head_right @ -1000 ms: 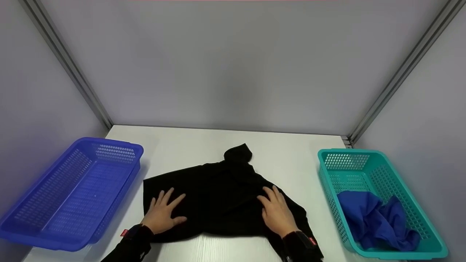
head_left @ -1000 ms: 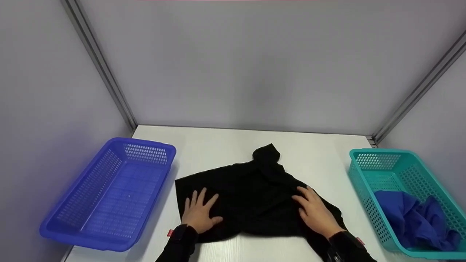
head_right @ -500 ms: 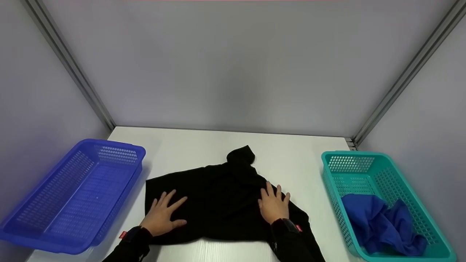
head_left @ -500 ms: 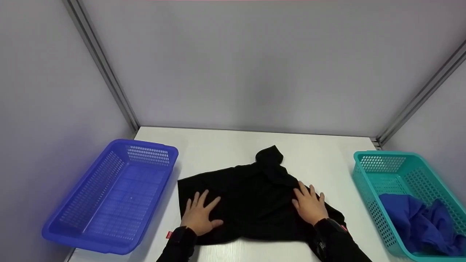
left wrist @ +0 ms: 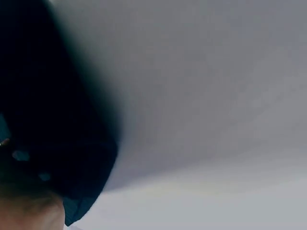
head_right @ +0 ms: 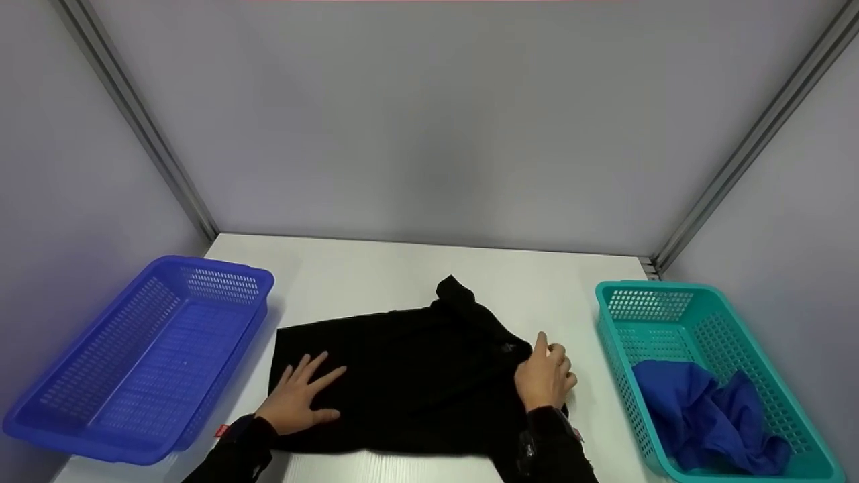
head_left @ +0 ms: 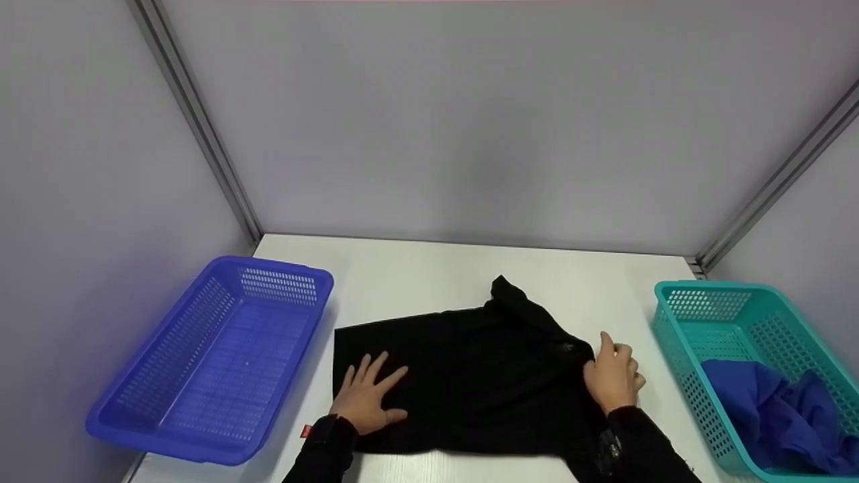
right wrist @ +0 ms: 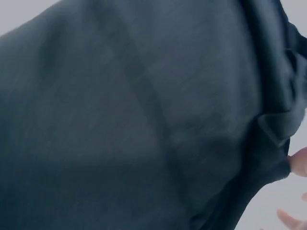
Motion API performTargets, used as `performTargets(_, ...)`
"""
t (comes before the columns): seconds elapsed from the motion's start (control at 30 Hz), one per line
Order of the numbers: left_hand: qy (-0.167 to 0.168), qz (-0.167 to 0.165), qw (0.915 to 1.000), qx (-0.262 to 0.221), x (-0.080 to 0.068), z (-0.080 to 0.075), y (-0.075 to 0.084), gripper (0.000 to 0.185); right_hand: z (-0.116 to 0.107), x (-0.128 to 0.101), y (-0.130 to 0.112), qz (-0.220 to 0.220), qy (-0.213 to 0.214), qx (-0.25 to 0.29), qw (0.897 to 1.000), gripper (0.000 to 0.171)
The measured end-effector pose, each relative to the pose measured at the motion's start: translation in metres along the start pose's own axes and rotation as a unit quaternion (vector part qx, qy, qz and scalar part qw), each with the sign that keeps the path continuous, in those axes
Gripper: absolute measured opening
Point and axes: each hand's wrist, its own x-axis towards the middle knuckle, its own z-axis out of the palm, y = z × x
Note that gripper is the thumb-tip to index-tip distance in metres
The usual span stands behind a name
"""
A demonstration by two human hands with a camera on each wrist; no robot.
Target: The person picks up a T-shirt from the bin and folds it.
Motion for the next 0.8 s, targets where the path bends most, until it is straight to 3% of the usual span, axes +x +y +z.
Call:
performTargets(0.07, -0.004, 0.007, 1.0000, -0.002, 0.000, 0.000, -0.003, 0.076, 0.010, -0.003, 0.000, -0.114, 0.073, -0.037, 0.990, 0.048)
performTargets(0.13, -0.007, 0.009, 0.9999, 0.002, -0.001, 0.002, -0.006, 0.076, 0.020, -0.004, -0.004, -0.238, 0.123, -0.077, 0.960, 0.042)
performTargets(0.2, -0.008, 0.011, 0.9999, 0.003, -0.001, 0.004, -0.010, 0.077, 0.029, -0.003, -0.010, -0.327, 0.127, -0.104, 0.931, 0.039)
performTargets(0.27, -0.011, 0.012, 0.9999, 0.005, -0.001, 0.006, -0.013, 0.077, 0.035, -0.003, -0.019, -0.360, 0.094, -0.110, 0.922, 0.039)
performTargets(0.33, -0.014, 0.013, 0.9998, 0.003, -0.001, 0.007, -0.015, 0.077, 0.038, -0.002, -0.027, -0.339, 0.050, -0.116, 0.932, 0.039)
performTargets(0.47, -0.017, 0.019, 0.9997, -0.005, -0.001, 0.006, -0.014, 0.077, 0.035, -0.002, -0.039, -0.235, -0.042, -0.132, 0.962, 0.043)
performTargets(0.6, -0.015, 0.025, 0.9996, -0.006, -0.001, 0.004, -0.013, 0.077, 0.027, 0.001, -0.043, -0.164, -0.112, -0.122, 0.972, 0.050)
performTargets(0.67, -0.013, 0.024, 0.9996, -0.004, -0.002, 0.004, -0.013, 0.076, 0.026, 0.005, -0.042, -0.157, -0.093, -0.110, 0.977, 0.048)
performTargets(0.8, -0.021, 0.016, 0.9997, 0.001, -0.004, 0.000, -0.009, 0.077, 0.021, 0.018, -0.043, -0.174, 0.051, -0.086, 0.980, 0.037)
